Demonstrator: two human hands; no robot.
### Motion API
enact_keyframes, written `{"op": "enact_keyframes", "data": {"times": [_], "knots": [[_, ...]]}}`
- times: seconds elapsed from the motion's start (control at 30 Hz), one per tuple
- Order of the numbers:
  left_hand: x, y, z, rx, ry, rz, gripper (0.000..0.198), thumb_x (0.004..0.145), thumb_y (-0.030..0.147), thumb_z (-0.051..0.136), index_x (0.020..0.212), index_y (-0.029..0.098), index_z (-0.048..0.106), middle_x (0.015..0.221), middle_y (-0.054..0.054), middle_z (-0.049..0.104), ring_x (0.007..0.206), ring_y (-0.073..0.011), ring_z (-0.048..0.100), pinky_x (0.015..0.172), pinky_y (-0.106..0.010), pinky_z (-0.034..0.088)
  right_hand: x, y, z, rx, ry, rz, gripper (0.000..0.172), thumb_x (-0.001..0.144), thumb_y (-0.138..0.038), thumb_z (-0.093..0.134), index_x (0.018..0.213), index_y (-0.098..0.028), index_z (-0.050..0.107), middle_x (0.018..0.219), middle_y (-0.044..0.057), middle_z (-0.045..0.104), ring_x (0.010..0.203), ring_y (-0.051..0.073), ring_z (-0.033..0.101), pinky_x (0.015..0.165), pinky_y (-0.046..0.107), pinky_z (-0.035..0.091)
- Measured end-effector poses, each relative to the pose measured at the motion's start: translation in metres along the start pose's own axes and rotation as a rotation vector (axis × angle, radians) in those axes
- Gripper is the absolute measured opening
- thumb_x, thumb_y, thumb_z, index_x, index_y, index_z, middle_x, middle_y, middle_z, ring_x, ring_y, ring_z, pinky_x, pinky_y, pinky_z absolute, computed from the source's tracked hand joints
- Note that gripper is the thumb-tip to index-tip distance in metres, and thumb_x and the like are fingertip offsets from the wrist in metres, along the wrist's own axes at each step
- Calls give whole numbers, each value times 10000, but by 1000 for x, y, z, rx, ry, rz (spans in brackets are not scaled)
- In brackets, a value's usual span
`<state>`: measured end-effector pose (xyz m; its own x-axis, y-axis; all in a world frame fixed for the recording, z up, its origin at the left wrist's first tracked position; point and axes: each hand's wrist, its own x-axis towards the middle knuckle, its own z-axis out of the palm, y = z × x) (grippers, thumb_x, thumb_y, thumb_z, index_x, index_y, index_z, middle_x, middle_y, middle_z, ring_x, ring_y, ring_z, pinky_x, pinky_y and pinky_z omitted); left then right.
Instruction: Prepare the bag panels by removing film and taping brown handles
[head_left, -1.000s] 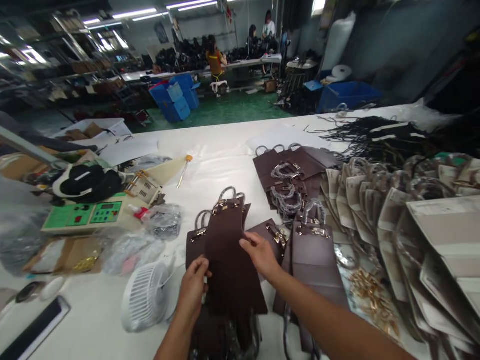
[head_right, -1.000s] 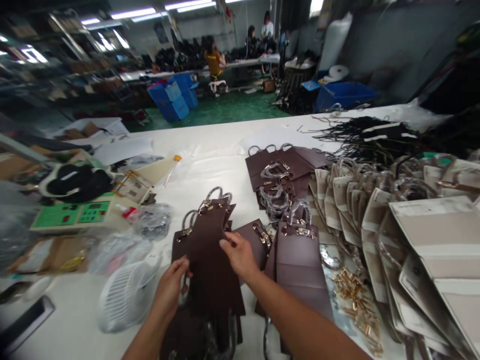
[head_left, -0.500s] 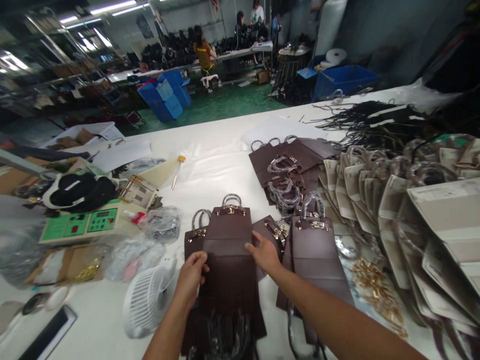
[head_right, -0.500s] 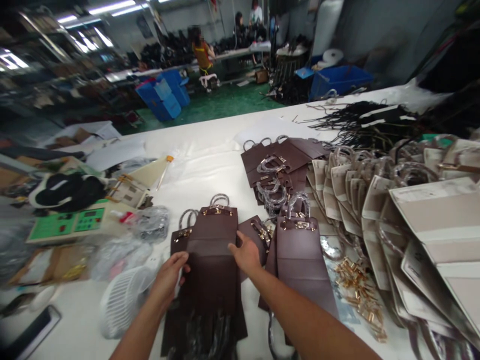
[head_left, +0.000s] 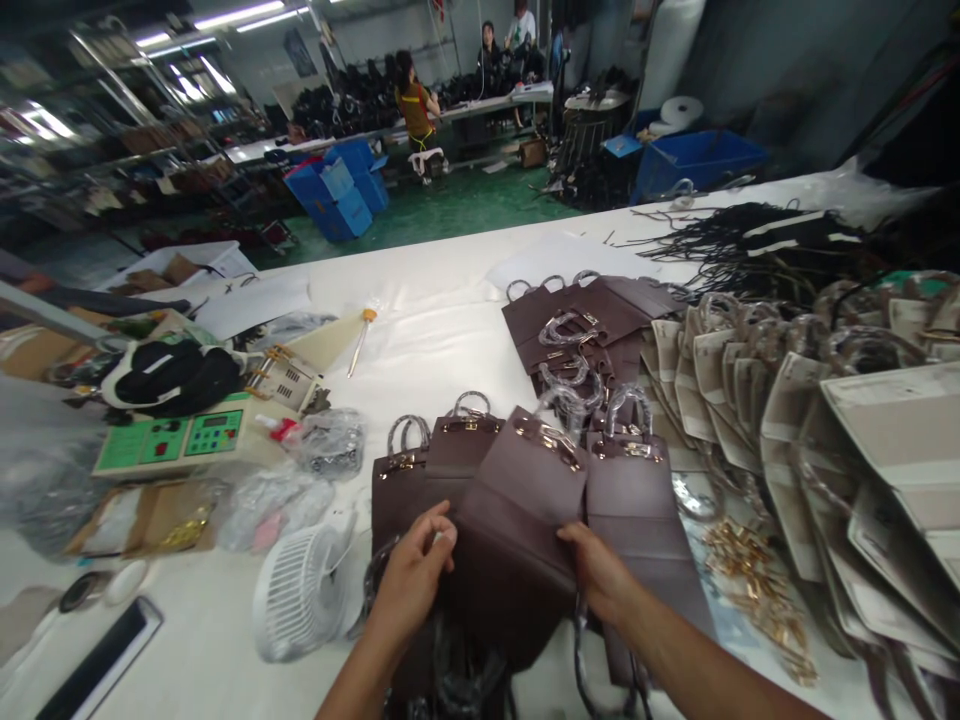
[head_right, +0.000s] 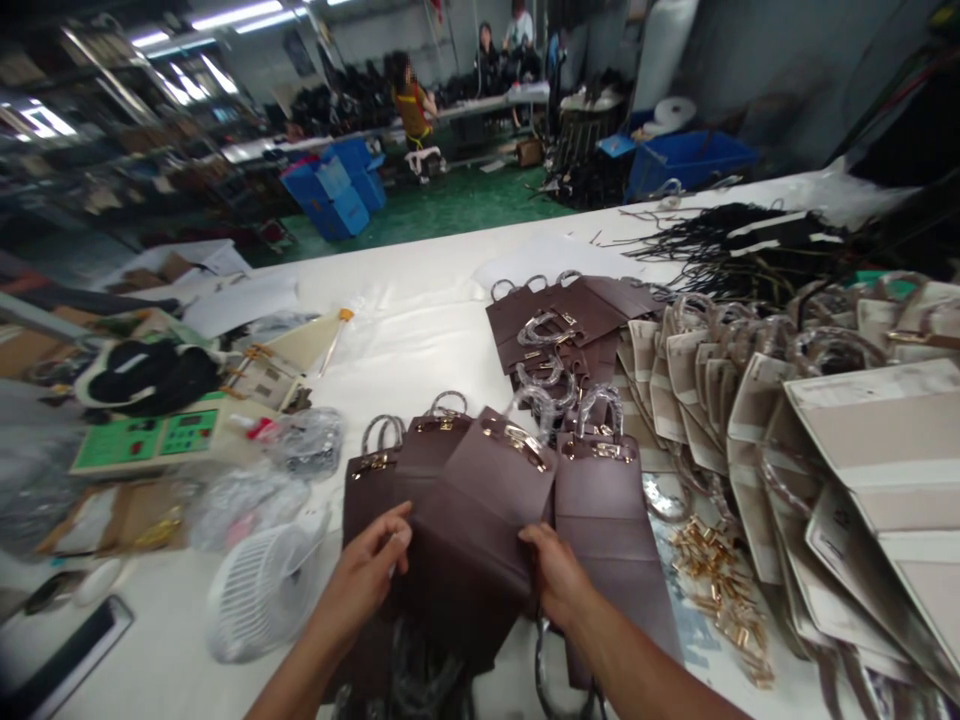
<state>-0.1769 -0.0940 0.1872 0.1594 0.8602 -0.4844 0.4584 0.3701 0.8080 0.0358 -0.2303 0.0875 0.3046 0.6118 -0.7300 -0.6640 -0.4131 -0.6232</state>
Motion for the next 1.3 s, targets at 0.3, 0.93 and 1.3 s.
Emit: {"op": "enact_keyframes", "data": {"times": [0.3,0.93,1.3], "knots": [[-7,-7,3,13,-83,173,365,795,550,693,777,186,678,1170,-126,721,708,-196,648,646,-301,504,24,13,-34,-325,54,226,288,793,-479,685,869,-202,663,826,102,743,680,263,709,583,356,530],[-56,28,78,-312,-211,162,401,881,494,657,1105,162,630,661,35,574,391,-61,418,364,-178,320,-55,-86,50,-263,-397,-319,294,738,-439,849,774,-169,741,655,10,684,601,140,595,621,258,452],[-30,22,86,-436,-168,80,606,806,429,753,1337,159,646,991,-93,723,486,-74,526,385,-188,354,-34,-100,50,-443,-317,-391,336,765,-483,786,703,-172,674,642,1,631,619,148,556,622,266,426]]}}
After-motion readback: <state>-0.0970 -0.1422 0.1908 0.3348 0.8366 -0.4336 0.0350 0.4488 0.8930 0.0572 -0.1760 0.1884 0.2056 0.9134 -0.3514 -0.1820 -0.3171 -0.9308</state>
